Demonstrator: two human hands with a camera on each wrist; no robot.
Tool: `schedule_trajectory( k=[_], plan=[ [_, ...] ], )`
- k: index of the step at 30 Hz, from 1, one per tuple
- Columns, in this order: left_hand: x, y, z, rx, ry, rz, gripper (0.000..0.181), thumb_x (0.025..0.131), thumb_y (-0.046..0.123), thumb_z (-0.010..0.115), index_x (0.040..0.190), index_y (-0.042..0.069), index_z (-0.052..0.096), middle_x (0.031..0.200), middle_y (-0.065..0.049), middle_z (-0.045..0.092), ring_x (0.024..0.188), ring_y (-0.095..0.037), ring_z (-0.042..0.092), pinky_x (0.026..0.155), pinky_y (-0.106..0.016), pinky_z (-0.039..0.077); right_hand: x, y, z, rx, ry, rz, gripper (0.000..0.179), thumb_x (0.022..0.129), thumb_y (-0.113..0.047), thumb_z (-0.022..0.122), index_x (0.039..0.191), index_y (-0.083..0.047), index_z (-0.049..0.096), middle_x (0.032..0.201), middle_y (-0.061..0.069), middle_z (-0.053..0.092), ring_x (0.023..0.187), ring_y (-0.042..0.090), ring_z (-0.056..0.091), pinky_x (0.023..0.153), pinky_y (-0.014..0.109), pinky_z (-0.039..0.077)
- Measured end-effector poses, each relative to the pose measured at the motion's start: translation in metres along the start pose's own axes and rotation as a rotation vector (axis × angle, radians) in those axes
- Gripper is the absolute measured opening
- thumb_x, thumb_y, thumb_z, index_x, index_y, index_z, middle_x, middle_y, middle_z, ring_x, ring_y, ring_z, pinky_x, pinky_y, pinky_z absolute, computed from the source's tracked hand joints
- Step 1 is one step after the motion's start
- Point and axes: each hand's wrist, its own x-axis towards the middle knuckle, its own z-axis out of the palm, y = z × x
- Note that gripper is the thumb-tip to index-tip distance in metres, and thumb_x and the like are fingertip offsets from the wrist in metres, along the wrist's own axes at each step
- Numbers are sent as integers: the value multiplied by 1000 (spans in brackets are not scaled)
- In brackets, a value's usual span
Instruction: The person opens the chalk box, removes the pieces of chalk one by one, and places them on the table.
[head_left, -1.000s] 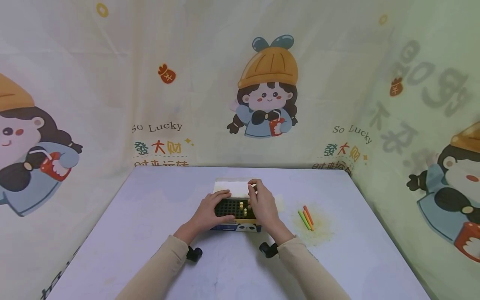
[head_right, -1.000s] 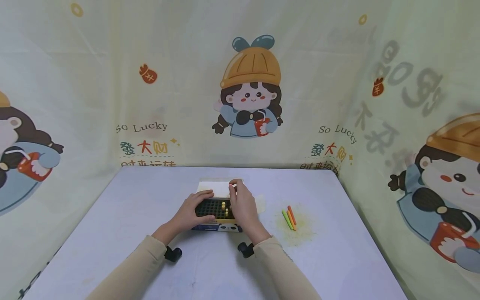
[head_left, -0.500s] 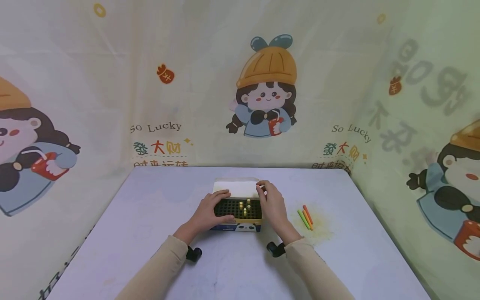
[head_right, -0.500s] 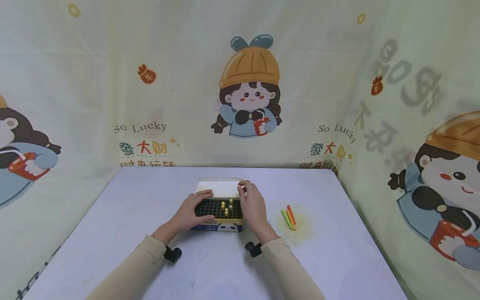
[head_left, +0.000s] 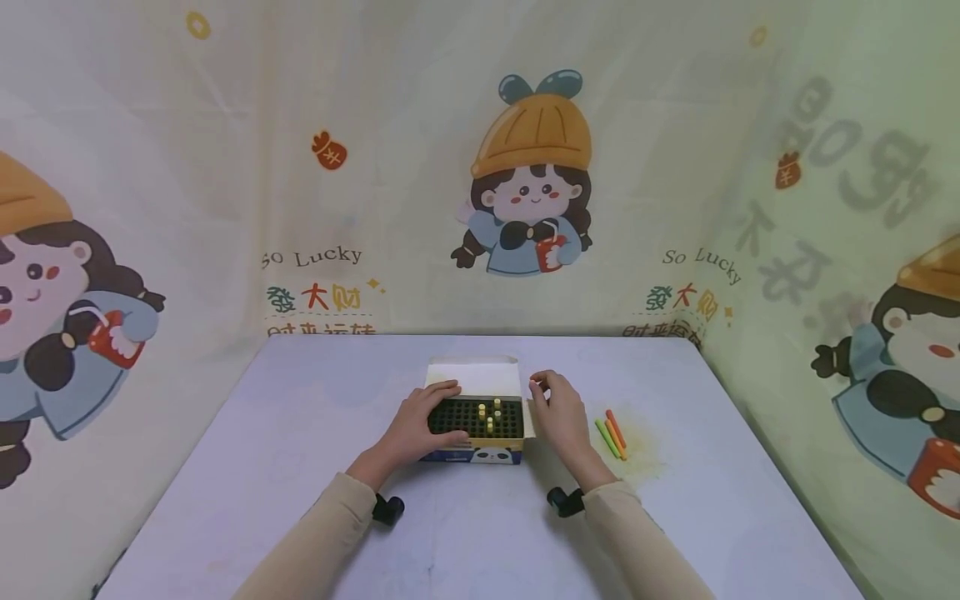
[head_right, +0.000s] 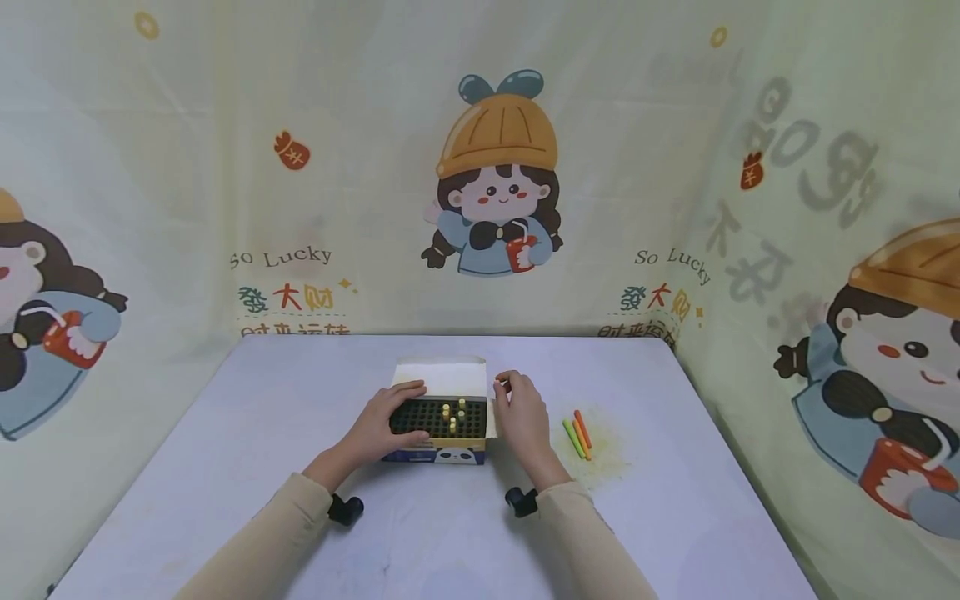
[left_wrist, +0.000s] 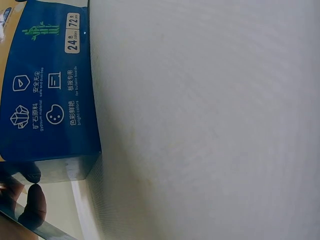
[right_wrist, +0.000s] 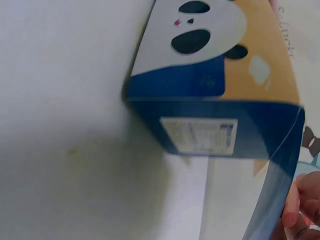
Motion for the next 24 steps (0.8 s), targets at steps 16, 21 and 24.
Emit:
schedule_trajectory(
  k=[16, 21, 24],
  plan=[
    [0, 1, -1, -2, 10, 4, 85, 85, 60, 78, 155, 22, 50, 164, 5, 41, 147, -33, 41, 117, -65, 31, -7, 58, -16, -58, -110, 79, 19, 106, -13, 55, 116, 1, 63, 111, 18, 67, 99, 31, 63, 87, 48, 53],
    [0, 1, 0, -5, 11, 7, 85, 85, 60, 79, 155, 21, 50, 164, 5, 41, 146, -33, 42, 117, -65, 32, -12, 75, -22, -137, -147, 95, 15, 104, -12, 58, 110, 0, 64, 102, 15, 67, 90, 28, 62, 80, 46, 53],
    [0, 0, -1, -3, 8, 9, 85, 85, 60, 78, 155, 21, 50, 164, 4, 41, 147, -33, 41, 117, -65, 31, -15, 82, -24, -179, -154, 117, 15, 102, -15, 60, 108, -2, 65, 99, 13, 67, 85, 27, 62, 74, 46, 52]
  ],
)
